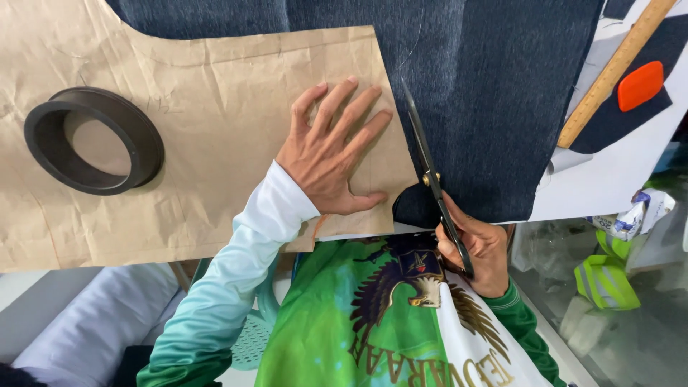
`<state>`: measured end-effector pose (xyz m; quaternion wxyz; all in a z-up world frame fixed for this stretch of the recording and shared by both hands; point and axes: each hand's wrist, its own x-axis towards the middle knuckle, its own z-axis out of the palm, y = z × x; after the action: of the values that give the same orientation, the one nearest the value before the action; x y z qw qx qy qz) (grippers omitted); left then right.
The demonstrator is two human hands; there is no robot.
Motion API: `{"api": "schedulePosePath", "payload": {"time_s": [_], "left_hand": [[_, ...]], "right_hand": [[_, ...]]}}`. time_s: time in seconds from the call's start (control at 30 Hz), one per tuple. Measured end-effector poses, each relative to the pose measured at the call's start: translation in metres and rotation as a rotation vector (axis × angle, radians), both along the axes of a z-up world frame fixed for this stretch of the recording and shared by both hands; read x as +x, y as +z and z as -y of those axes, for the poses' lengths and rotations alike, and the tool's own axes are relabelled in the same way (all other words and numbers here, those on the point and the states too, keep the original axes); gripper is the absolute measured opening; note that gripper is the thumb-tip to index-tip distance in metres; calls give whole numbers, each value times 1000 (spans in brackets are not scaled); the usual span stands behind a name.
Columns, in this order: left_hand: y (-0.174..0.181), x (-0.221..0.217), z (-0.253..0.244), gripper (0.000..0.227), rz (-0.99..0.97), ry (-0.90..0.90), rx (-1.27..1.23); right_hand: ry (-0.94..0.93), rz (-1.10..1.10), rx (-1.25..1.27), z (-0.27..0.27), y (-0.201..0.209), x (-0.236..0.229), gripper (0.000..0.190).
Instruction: The person marks a line on a piece of dark fabric using a ruler and a red marker. They then use a pair of scissors to cut the fabric along the marked line, following a paper pattern placed on top.
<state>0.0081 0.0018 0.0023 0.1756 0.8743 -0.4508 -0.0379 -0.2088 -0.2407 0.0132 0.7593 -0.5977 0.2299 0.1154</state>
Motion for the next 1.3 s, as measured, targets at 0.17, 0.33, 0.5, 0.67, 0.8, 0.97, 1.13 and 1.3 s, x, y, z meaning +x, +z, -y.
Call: {"api": "schedulePosePath", "payload": {"time_s": [0.17,0.33,0.5,0.67,0.8,0.97,1.13,1.3], "left_hand": [[0,0,0,103,-13,2,-3],[-1,1,-1,104,-17,5,-26],[-2,0,-1,106,-17,1,-22],[-4,0,-2,105,-26,-2,-29],[-6,0,-2,106,-8,-3,-26],[-7,1,-2,108,-24,-3,-31],[-7,1,-3,109,-14,-4,-19],[-10,0,-4,108,-36,-7,-32]], "right_hand": [[61,-60,-79,-3,8,4,71],[55,-28,-82,-3,13,13,68],[44,-16,-96,-6,8,24,69],[73,-61,-103,-7,9,27,72],[19,-94,-53,-8,12,29,73],[-29,-54,38,-7,7,39,72],[-6,-95,71,-5,7,46,76],[-8,-155,0,-9,13,49,75]]}}
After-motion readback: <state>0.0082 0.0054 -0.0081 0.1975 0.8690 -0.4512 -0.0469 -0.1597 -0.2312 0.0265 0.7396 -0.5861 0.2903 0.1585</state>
